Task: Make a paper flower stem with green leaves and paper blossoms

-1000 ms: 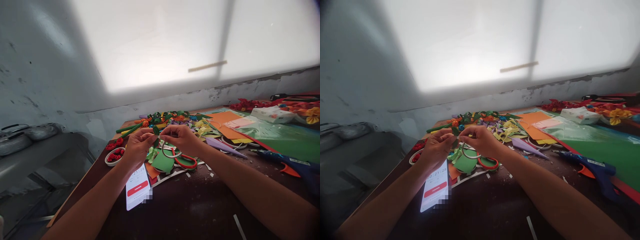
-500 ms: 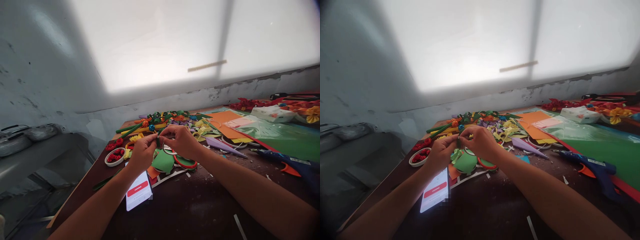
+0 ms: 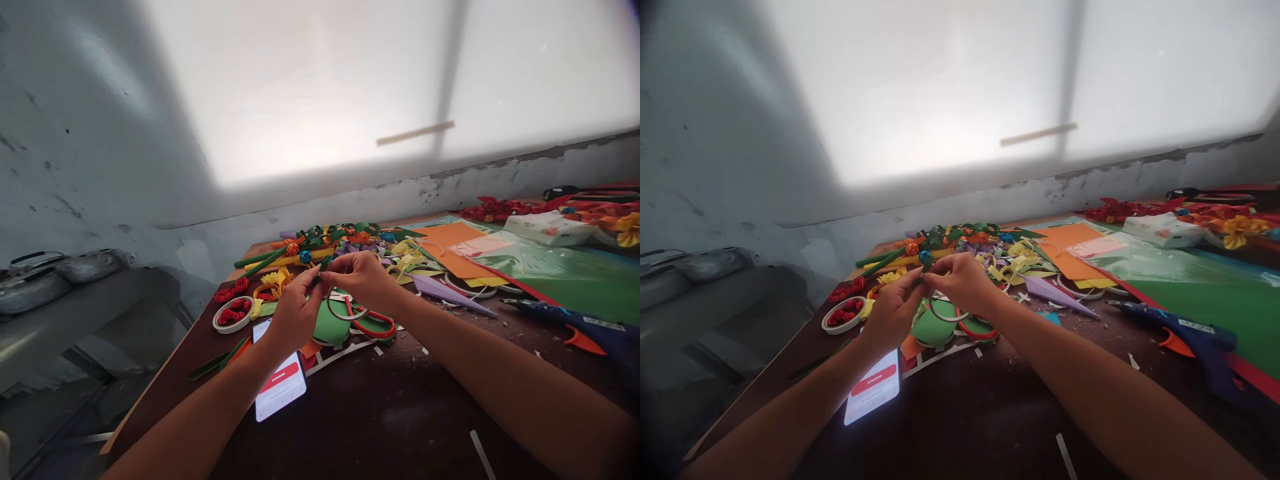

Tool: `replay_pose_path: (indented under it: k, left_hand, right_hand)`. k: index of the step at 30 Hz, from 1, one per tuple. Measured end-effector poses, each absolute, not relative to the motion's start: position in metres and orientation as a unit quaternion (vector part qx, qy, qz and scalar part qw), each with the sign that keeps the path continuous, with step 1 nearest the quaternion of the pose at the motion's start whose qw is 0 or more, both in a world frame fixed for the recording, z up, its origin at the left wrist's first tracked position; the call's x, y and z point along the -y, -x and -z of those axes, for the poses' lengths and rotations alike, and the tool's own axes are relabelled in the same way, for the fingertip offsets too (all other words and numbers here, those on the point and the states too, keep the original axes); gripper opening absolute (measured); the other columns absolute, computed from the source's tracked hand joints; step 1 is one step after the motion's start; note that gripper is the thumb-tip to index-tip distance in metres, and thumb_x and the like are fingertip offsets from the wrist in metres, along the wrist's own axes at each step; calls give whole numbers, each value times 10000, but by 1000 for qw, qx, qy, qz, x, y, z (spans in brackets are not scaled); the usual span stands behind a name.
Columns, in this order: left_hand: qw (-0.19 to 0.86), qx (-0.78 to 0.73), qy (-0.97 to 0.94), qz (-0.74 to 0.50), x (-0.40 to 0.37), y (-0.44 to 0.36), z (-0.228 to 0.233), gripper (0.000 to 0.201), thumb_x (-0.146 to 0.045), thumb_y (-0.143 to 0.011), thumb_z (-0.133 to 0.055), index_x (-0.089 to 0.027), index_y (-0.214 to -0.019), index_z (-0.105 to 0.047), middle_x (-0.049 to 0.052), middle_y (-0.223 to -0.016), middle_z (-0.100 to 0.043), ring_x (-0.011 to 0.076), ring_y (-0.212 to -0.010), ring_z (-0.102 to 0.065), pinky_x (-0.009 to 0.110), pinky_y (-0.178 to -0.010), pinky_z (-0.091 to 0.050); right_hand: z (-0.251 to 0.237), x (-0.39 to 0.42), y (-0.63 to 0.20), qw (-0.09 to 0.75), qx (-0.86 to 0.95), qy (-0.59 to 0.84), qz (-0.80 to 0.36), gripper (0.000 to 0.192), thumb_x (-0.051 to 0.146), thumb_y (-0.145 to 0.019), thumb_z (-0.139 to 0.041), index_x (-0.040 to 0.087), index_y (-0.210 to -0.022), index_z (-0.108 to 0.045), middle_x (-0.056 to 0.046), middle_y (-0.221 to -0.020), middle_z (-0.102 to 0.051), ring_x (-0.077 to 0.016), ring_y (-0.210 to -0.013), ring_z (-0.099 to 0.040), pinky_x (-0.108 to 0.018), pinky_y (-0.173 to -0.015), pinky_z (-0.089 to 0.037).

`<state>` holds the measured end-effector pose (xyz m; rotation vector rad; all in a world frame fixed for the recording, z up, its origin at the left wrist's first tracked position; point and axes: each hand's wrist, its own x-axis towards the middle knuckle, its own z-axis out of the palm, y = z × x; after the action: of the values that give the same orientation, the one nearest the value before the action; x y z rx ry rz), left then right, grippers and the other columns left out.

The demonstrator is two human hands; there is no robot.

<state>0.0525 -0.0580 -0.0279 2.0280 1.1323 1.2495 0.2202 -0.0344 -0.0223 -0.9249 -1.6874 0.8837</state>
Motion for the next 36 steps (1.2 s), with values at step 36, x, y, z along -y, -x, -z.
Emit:
replay_pose_path:
  k: [36]
  left_hand:
    - [504,-322,-550,-584,53,-52,19,599,-251,-767,-790,-205,-1331,-594,27,-881,-768,179,-788,-730,334,-798,-580]
  right_hand:
    - [22,37,-207,562,610,291,-477,354,468,-737,-806,128,-835,-820,-59,-678,-750,-179,-648,-677,-296,-667,-542]
